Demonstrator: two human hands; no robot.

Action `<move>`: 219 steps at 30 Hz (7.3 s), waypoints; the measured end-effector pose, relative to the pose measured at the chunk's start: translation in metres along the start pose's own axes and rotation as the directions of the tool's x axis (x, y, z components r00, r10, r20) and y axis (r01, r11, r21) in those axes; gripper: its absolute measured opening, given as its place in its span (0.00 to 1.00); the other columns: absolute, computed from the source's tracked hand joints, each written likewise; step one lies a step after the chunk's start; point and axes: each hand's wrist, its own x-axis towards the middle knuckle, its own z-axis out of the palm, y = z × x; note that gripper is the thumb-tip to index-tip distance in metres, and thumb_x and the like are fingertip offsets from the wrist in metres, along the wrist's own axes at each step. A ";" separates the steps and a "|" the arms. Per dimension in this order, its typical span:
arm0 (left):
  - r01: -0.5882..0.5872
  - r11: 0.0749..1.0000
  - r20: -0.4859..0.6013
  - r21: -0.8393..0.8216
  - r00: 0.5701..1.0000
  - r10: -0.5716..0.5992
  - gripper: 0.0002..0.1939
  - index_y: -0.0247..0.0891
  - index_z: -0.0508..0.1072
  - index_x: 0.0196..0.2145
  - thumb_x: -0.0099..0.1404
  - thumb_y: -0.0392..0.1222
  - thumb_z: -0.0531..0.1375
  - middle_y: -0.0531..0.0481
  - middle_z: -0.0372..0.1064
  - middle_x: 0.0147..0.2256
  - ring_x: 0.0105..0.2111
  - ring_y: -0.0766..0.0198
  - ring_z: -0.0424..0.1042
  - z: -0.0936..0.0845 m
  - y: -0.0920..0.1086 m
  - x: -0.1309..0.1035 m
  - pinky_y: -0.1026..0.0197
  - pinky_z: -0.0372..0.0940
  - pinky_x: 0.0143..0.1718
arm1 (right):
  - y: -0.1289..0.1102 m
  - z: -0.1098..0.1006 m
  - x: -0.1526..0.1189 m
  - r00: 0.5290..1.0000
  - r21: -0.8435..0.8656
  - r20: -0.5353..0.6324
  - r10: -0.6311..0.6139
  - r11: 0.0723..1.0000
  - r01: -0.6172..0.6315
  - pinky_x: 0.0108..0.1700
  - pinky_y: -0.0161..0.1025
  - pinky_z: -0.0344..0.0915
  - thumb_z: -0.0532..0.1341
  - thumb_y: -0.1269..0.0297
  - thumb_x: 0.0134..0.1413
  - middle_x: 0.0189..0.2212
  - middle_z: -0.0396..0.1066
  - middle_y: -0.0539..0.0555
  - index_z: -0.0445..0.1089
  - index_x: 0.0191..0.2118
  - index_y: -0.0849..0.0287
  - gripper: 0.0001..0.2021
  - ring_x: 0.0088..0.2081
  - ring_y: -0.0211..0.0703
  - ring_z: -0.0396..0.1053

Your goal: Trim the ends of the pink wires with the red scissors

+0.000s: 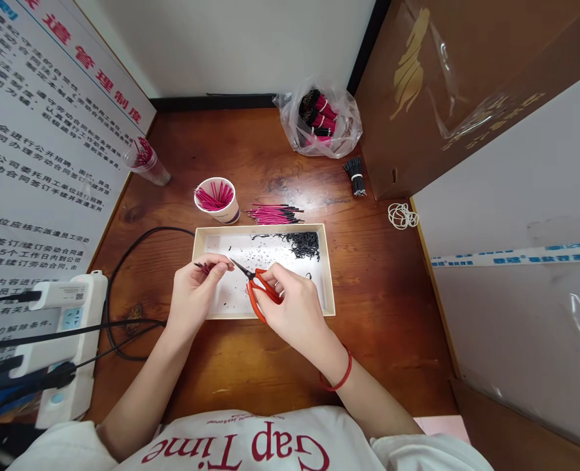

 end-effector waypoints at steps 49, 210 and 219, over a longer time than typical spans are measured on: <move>0.010 1.000 -0.034 0.014 0.999 -0.010 0.04 0.40 0.79 0.27 0.57 0.42 0.65 0.49 0.76 0.28 0.30 0.62 0.69 -0.001 -0.001 0.000 0.60 0.62 0.34 | -0.003 -0.003 -0.001 1.000 0.000 0.007 -0.003 1.000 0.003 0.21 0.32 0.58 0.64 0.64 0.53 0.20 0.69 0.47 0.63 0.27 0.55 0.09 0.18 0.33 0.58; 0.377 0.773 0.357 -0.510 0.911 -0.208 0.11 0.42 0.81 0.24 0.51 0.48 0.75 0.54 0.74 0.19 0.21 0.70 0.71 -0.006 0.072 -0.043 0.67 0.70 0.29 | -0.068 -0.020 0.011 0.989 0.706 0.143 -0.033 0.704 -0.078 0.33 0.35 0.75 0.75 0.50 0.46 0.29 0.76 0.45 0.61 0.33 0.52 0.23 0.29 0.37 0.76; 0.424 0.746 0.406 -0.513 0.886 -0.224 0.09 0.43 0.80 0.25 0.54 0.47 0.74 0.55 0.74 0.18 0.22 0.71 0.71 -0.010 0.075 -0.047 0.69 0.69 0.30 | -0.072 -0.020 0.009 0.984 0.768 0.166 -0.066 0.634 -0.087 0.32 0.33 0.74 0.75 0.55 0.48 0.27 0.74 0.43 0.61 0.33 0.52 0.21 0.28 0.33 0.73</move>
